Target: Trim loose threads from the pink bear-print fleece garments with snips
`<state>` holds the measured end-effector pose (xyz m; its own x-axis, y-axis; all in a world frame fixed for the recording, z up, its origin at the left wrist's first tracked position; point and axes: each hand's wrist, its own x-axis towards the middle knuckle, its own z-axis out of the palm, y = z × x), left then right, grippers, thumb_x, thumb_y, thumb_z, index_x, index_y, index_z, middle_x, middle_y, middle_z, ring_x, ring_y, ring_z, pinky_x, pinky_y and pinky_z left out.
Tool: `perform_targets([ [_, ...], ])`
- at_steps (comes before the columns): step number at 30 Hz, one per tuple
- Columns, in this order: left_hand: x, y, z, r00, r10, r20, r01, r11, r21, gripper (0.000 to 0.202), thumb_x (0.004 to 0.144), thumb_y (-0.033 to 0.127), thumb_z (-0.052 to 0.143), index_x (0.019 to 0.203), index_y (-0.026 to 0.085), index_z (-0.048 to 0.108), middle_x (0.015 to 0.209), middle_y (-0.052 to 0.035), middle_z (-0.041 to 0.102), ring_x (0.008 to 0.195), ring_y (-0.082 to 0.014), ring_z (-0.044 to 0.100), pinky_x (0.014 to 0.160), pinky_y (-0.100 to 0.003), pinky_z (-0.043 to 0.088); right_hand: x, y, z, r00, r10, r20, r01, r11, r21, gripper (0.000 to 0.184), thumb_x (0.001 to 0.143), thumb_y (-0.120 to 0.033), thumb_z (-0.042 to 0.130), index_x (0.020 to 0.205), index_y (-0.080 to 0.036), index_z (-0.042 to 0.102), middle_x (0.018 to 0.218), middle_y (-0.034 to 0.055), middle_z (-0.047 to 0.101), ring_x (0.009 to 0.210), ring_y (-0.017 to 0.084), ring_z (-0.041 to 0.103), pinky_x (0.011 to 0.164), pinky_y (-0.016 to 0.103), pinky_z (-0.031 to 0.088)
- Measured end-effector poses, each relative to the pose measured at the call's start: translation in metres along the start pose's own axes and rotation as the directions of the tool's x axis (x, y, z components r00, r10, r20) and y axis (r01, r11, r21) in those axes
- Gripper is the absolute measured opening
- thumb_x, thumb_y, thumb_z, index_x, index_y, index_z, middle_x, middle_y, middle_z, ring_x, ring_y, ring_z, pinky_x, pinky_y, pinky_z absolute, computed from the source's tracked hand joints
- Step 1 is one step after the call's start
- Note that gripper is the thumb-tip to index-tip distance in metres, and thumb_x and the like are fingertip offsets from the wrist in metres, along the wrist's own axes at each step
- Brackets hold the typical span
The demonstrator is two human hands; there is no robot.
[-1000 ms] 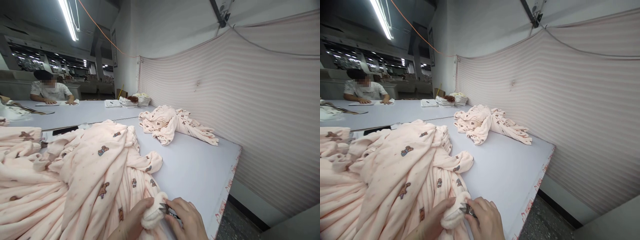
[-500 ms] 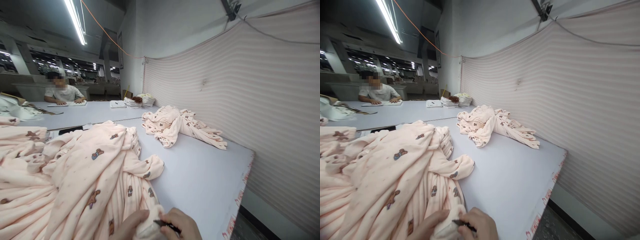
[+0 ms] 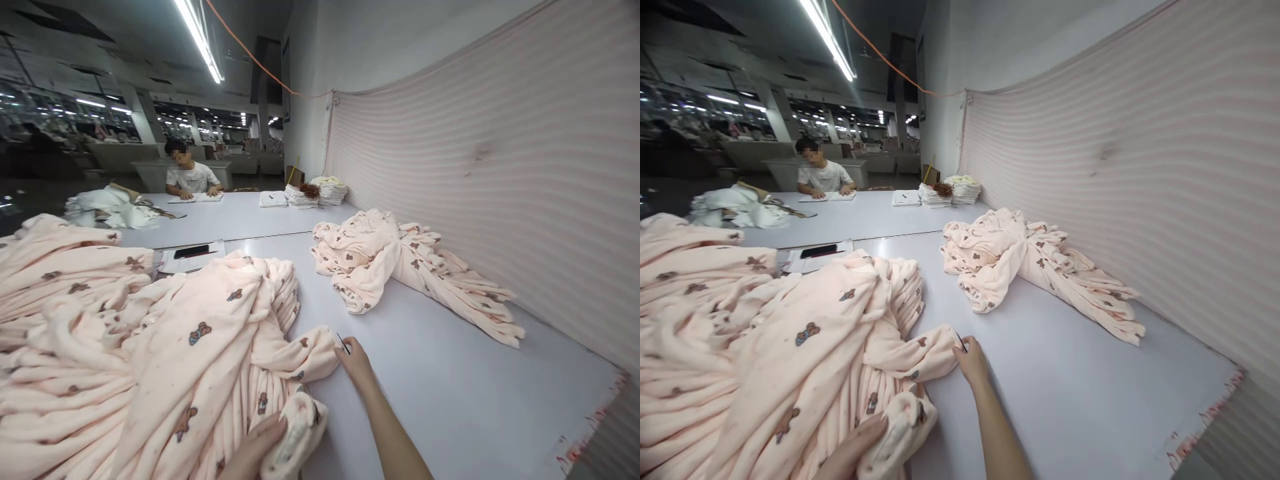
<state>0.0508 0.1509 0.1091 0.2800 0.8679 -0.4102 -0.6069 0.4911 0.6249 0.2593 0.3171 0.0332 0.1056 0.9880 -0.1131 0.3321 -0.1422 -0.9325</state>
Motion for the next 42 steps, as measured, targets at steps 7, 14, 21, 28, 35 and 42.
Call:
perform_targets([
  [7, 0.01, 0.011, 0.03, 0.995, 0.075, -0.067, -0.074, 0.997, 0.015, 0.035, 0.073, 0.04, 0.071, 0.099, 0.016, 0.073, 0.109, -0.0126, 0.07, 0.115, -0.0312, 0.056, 0.1, -0.039, 0.038, -0.023, -0.044, -0.001, 0.969, -0.021, 0.244, -0.024, 0.983, 0.18, 0.014, 0.09, -0.028, 0.057, 0.096, -0.015, 0.059, 0.087, 0.0005, 0.064, 0.077, 0.014, 0.063, 0.069, 0.028, 0.052],
  [14, 0.033, 0.01, 0.042, 0.893, 0.418, -0.168, -0.272, 0.798, 0.537, 0.029, 0.077, 0.047, 0.065, 0.088, 0.02, 0.063, 0.115, -0.0088, 0.061, 0.106, -0.0273, 0.055, 0.089, -0.034, 0.043, -0.092, -0.067, -0.024, 0.924, -0.179, 0.337, 0.035, 0.919, 0.392, 0.03, 0.081, -0.046, 0.063, 0.098, -0.021, 0.061, 0.089, 0.0024, 0.065, 0.086, 0.018, 0.062, 0.077, 0.026, 0.05],
  [21, 0.046, 0.009, 0.067, 0.86, 0.483, -0.165, -0.22, 0.643, 0.733, 0.021, 0.081, 0.038, 0.06, 0.094, 0.021, 0.058, 0.087, -0.0026, 0.064, 0.083, -0.0218, 0.057, 0.076, -0.027, 0.042, -0.082, -0.037, -0.021, 0.975, -0.194, 0.108, 0.161, 0.954, 0.254, 0.035, 0.078, -0.048, 0.063, 0.1, -0.021, 0.058, 0.08, 0.0015, 0.064, 0.072, 0.018, 0.063, 0.065, 0.024, 0.051],
  [28, 0.048, -0.023, 0.055, 0.702, 0.679, -0.214, -0.152, 0.437, 0.887, 0.04, 0.079, 0.042, 0.06, 0.113, 0.022, 0.059, 0.12, -0.0135, 0.055, 0.113, -0.0332, 0.05, 0.097, -0.038, 0.036, -0.058, -0.05, -0.04, 0.939, -0.307, 0.157, 0.314, 0.949, -0.018, 0.018, 0.076, -0.018, 0.052, 0.09, -0.02, 0.063, 0.081, 0.0031, 0.068, 0.071, 0.018, 0.064, 0.065, 0.023, 0.051],
  [35, 0.052, -0.023, 0.07, 0.672, 0.706, -0.222, -0.249, 0.498, 0.831, 0.039, 0.072, 0.038, 0.07, 0.108, 0.025, 0.066, 0.115, -0.0137, 0.061, 0.109, -0.0359, 0.051, 0.097, -0.036, 0.035, -0.069, -0.064, -0.037, 0.829, -0.508, 0.233, 0.544, 0.829, -0.128, 0.036, 0.063, -0.004, 0.043, 0.09, -0.023, 0.059, 0.078, 0.0003, 0.063, 0.071, 0.017, 0.064, 0.064, 0.022, 0.048],
  [42, 0.045, 0.01, 0.084, 0.947, 0.151, -0.284, -0.086, 0.969, 0.231, 0.022, 0.071, 0.029, 0.064, 0.087, 0.016, 0.073, 0.079, -0.0076, 0.069, 0.08, -0.0263, 0.061, 0.078, -0.036, 0.045, -0.05, -0.084, -0.051, 0.854, -0.421, 0.305, 0.52, 0.708, -0.478, 0.01, 0.075, -0.013, 0.049, 0.078, -0.022, 0.052, 0.069, 0.0004, 0.061, 0.06, 0.02, 0.058, 0.056, 0.027, 0.042],
])
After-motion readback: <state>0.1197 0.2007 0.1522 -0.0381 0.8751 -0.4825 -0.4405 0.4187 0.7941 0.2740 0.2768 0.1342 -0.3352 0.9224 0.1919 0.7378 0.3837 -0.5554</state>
